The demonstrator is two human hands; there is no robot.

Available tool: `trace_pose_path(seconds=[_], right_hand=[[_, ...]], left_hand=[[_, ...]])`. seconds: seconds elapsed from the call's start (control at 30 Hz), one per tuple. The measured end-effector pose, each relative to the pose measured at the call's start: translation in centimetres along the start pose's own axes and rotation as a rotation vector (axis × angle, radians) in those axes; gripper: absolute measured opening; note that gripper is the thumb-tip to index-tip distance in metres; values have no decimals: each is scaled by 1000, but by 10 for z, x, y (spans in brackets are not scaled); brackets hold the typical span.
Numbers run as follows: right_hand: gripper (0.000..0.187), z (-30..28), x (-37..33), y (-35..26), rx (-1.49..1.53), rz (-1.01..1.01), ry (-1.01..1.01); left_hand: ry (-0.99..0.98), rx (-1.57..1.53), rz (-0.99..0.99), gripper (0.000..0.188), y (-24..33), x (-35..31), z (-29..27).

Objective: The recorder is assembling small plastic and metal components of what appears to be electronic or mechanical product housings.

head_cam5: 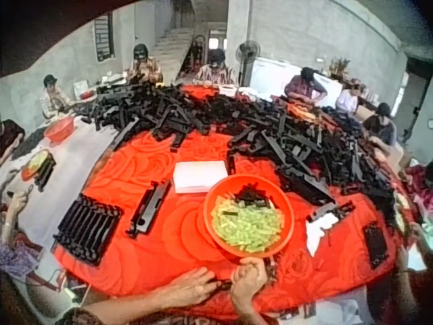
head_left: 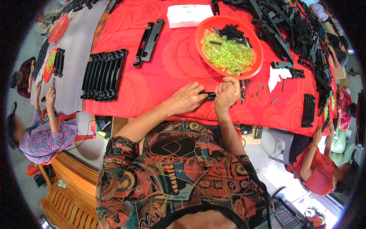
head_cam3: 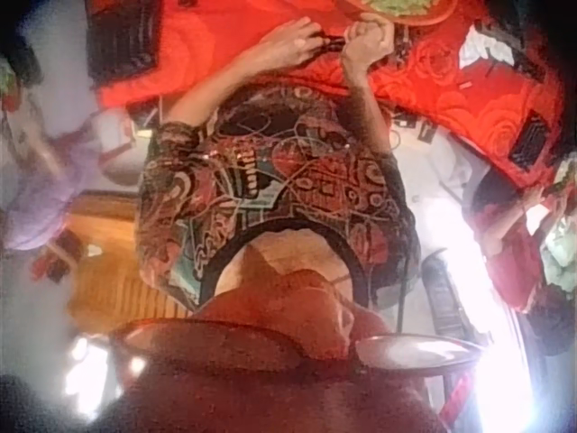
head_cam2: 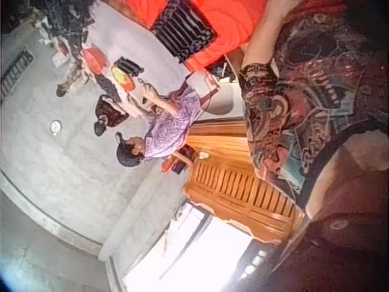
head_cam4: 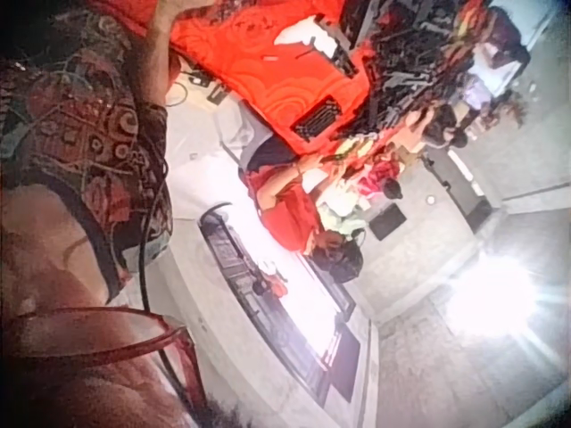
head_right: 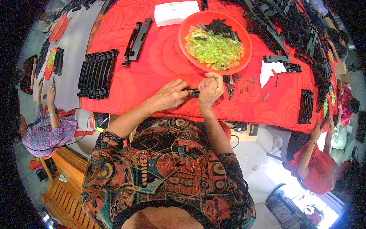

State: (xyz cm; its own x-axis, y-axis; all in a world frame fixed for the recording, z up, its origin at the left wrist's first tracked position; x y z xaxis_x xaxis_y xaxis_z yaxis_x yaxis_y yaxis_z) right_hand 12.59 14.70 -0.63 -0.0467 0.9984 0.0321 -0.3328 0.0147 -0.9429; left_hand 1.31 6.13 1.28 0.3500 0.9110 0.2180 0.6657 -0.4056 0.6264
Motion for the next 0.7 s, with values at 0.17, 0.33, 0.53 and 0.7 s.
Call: trace_pose_path(seconds=[0.17,0.33,0.53,0.7], right_hand=[[18,3,2,0,-39,-29,-64],[18,2,2,0,-27,-55,-50],[16,2,4,-5,17,-50,-11],[16,3,-1,-3,3,-94,-26]], left_hand=[[-2,9,-9,22,-3,0,3],[83,21,26,19,3,-1,-2],[221,136,112,12,2,-12,2],[213,165,97,13,6,-11,-1]])
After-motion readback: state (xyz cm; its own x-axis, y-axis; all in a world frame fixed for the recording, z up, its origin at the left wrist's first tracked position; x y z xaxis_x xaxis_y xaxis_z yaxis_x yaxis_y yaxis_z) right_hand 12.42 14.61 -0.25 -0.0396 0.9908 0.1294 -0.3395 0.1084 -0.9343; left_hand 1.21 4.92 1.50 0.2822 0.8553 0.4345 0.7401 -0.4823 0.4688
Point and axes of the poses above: each hand's wrist, its own x-axis towards the middle knuckle, its own z-axis out of the palm, y = z × x, the point moved 6 cm from there along x, towards the middle knuckle, and after that the axes turned 12 degrees about -x, right-handed, at the moved point
